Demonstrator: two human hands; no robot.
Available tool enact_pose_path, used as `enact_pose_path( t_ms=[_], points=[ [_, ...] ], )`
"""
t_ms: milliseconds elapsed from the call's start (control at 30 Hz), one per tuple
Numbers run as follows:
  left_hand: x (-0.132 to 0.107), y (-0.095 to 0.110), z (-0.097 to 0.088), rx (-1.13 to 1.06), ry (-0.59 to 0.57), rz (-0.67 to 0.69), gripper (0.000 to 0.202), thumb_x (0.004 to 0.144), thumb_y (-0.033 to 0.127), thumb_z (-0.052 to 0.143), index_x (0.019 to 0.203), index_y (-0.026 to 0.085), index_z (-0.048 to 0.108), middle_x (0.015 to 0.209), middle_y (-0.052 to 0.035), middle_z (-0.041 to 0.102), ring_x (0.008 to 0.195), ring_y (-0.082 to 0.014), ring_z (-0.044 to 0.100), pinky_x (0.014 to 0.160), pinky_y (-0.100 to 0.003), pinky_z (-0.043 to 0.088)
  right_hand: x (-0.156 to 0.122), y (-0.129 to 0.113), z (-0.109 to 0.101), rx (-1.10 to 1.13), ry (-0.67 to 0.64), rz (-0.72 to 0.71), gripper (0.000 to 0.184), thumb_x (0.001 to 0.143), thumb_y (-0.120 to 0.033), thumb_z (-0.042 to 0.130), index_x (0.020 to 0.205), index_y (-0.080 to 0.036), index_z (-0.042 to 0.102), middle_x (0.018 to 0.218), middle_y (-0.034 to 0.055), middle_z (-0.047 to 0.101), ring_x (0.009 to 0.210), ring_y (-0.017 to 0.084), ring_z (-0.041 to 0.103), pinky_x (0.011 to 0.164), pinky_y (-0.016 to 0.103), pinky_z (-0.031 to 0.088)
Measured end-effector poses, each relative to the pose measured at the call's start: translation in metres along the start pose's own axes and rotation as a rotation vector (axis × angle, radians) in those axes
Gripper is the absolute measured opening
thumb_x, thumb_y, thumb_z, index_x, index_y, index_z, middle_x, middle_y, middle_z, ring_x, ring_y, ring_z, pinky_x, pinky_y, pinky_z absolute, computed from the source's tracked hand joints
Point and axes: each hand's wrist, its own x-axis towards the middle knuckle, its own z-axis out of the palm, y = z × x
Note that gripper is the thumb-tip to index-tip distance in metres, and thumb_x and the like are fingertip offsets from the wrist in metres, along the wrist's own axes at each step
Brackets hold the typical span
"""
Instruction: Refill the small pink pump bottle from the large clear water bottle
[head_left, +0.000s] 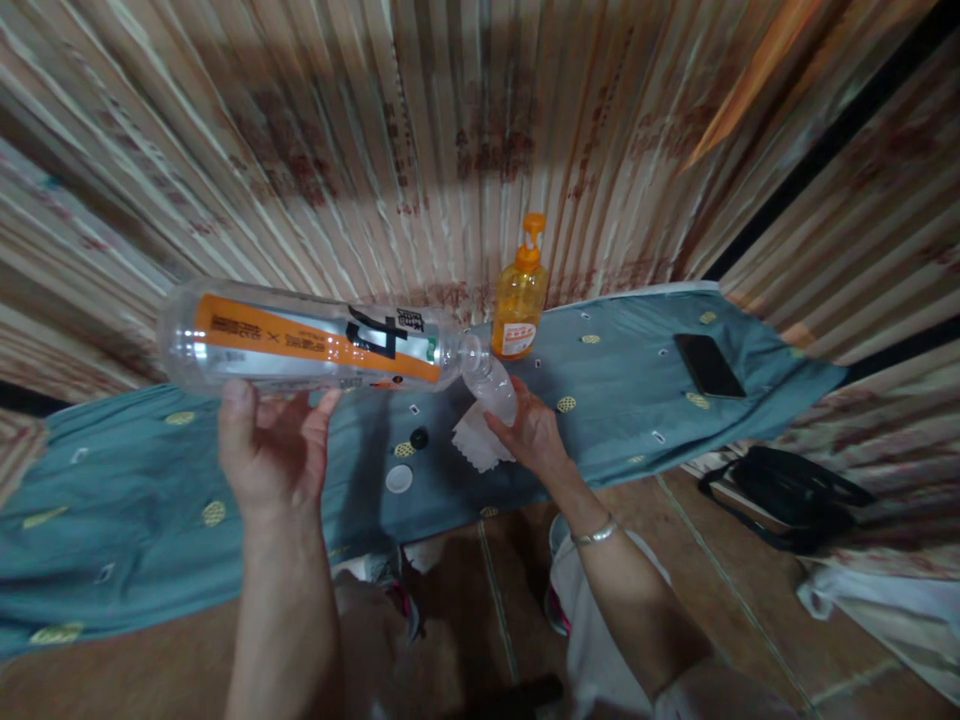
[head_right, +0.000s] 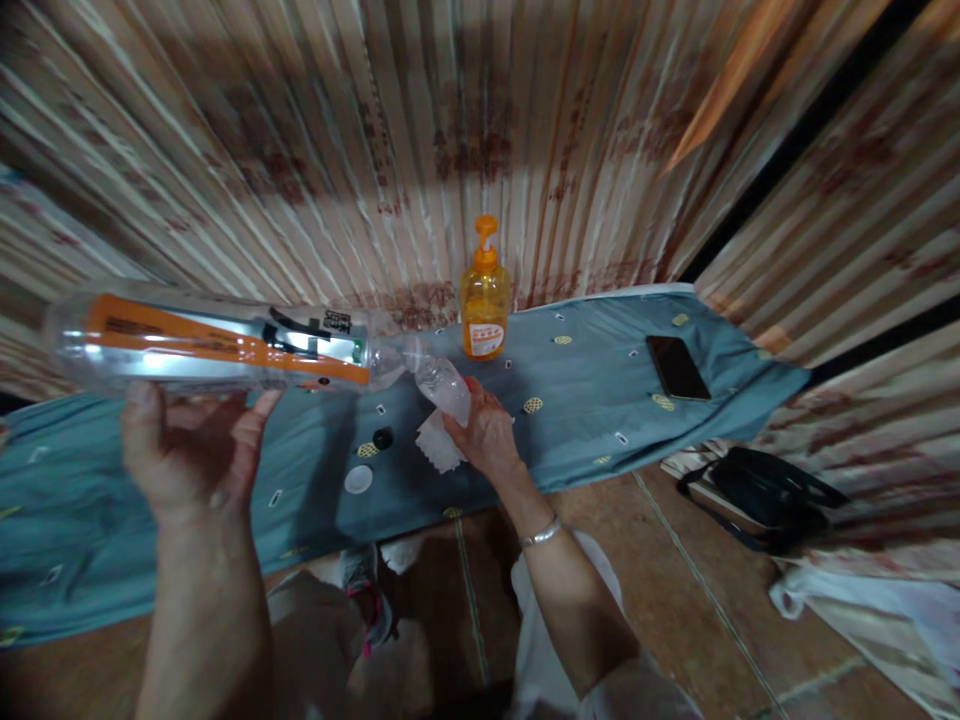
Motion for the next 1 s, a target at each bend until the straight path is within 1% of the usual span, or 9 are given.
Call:
enact_pose_path(
  t_ms=[100,233,300,400,500,700,767,867,1000],
  points=[
    [0.0028,-0.0018,-0.0040,-0.004,0.010,0.015,0.051,0.057,0.055,0.092,0.094,0.022,0.079,0.084,-0.0035,0.074,0.080,-0.0216,0.070,0.065,-0.033,0.066,-0.0005,-0.0005,0.0006,-0.013,0.006,-0.004,0.064,0.098,-0.047,0.066,0.146,-0.007,0.054,0.121,0.0242,0.079,0.108,0.035,0.077,0.092,0.044,0.063],
    [0.0030,-0.0008,-0.0055,0.026,-0.036,0.024,0.055,0.059,0.057,0.089,0.100,0.022,0.078,0.092,-0.0071,0.075,0.086,-0.0243,0.070,0.068,-0.036,0.066,-0.0004,-0.0018,-0.0011,-0.007,-0.001,-0.014,0.062,0.096,-0.044,0.068,0.144,-0.007,0.056,0.122,0.0249,0.078,0.110,0.036,0.077,0.093,0.047,0.063],
    [0.0025,0.0000,-0.0055,0.049,-0.052,0.028,0.053,0.061,0.058,0.087,0.100,0.023,0.078,0.093,-0.0073,0.074,0.090,-0.0254,0.070,0.068,-0.035,0.065,0.0000,-0.0024,-0.0023,-0.007,-0.007,-0.015,0.063,0.096,-0.044,0.068,0.145,-0.006,0.056,0.122,0.0254,0.078,0.110,0.036,0.076,0.094,0.047,0.063],
    [0.0018,0.0006,-0.0057,0.064,-0.058,0.037,0.044,0.064,0.056,0.085,0.092,0.024,0.077,0.089,-0.0063,0.071,0.093,-0.0250,0.069,0.068,-0.033,0.064,0.0006,-0.0028,-0.0032,-0.018,-0.023,-0.010,0.065,0.095,-0.044,0.069,0.145,-0.004,0.055,0.121,0.0257,0.078,0.109,0.035,0.076,0.094,0.046,0.063],
    [0.0015,0.0014,-0.0056,0.058,-0.056,0.041,0.038,0.062,0.055,0.087,0.080,0.023,0.074,0.084,-0.0051,0.069,0.089,-0.0234,0.067,0.069,-0.033,0.065,0.0009,-0.0026,-0.0029,-0.025,-0.029,-0.010,0.066,0.094,-0.043,0.071,0.145,-0.003,0.055,0.120,0.0259,0.078,0.108,0.035,0.076,0.093,0.046,0.063],
    [0.0015,0.0047,-0.0033,0.034,-0.049,0.030,0.043,0.057,0.057,0.091,0.077,0.022,0.075,0.080,-0.0037,0.069,0.080,-0.0192,0.065,0.068,-0.031,0.066,0.0002,-0.0028,-0.0023,-0.028,-0.007,-0.008,0.064,0.096,-0.046,0.068,0.145,-0.006,0.055,0.118,0.0241,0.079,0.106,0.035,0.077,0.092,0.045,0.063],
    [0.0011,0.0053,-0.0025,0.023,-0.059,0.023,0.043,0.056,0.056,0.093,0.076,0.022,0.075,0.080,-0.0025,0.070,0.076,-0.0171,0.064,0.070,-0.031,0.067,0.0000,-0.0035,-0.0029,-0.022,-0.004,-0.005,0.063,0.096,-0.045,0.069,0.144,-0.007,0.056,0.117,0.0235,0.079,0.106,0.034,0.077,0.092,0.044,0.063],
    [0.0001,0.0059,-0.0018,0.022,-0.061,0.026,0.043,0.057,0.055,0.093,0.080,0.023,0.077,0.082,-0.0027,0.072,0.078,-0.0181,0.066,0.071,-0.032,0.066,0.0001,-0.0039,-0.0037,-0.024,-0.012,-0.003,0.063,0.095,-0.044,0.070,0.144,-0.006,0.056,0.116,0.0236,0.079,0.106,0.034,0.077,0.092,0.044,0.063],
    [-0.0008,0.0065,-0.0016,0.056,-0.072,0.034,0.050,0.059,0.059,0.091,0.093,0.025,0.080,0.089,-0.0049,0.076,0.087,-0.0225,0.071,0.073,-0.034,0.067,0.0004,-0.0026,-0.0032,-0.027,-0.014,-0.020,0.064,0.096,-0.045,0.069,0.145,-0.007,0.055,0.117,0.0242,0.079,0.107,0.035,0.077,0.092,0.045,0.063]
  ],
)
